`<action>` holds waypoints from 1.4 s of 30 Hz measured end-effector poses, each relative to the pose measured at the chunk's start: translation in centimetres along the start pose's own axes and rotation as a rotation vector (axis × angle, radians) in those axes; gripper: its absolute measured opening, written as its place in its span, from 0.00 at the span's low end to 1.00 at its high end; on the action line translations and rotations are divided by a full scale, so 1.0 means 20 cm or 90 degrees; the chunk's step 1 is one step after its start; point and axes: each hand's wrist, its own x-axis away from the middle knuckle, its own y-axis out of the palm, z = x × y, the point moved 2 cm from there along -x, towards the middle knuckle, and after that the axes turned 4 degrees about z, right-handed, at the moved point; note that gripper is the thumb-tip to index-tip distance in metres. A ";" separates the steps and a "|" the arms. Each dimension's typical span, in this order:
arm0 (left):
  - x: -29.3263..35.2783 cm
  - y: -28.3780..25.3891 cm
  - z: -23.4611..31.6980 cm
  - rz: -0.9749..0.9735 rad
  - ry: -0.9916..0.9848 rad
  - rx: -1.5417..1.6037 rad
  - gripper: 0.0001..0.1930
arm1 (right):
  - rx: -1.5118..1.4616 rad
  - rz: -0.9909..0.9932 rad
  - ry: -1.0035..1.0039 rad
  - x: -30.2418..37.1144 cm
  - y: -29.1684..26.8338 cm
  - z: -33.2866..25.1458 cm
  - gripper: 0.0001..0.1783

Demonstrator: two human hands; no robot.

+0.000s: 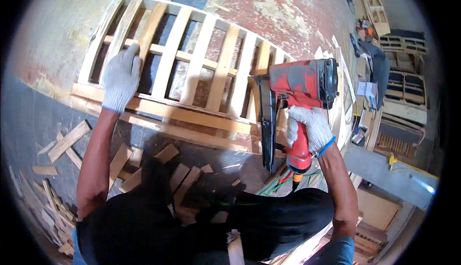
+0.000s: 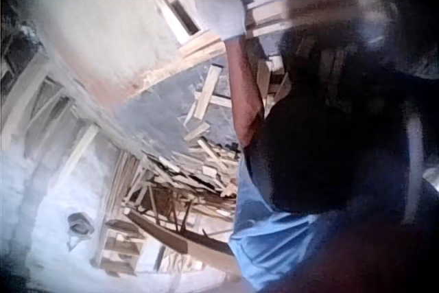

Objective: The person assembles a wooden frame structure on the floor using a pneumatic nail gun. They place wooden slats into a frame, secure them with nails, and occasionally use a hammer to adjust pieces. The person also cuts wood pieces on a table saw and uses pliers to remove excess nail heads.

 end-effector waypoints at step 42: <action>0.11 0.34 0.50 -0.012 0.081 0.050 0.26 | -0.112 0.026 0.073 -0.21 -0.37 0.22 0.08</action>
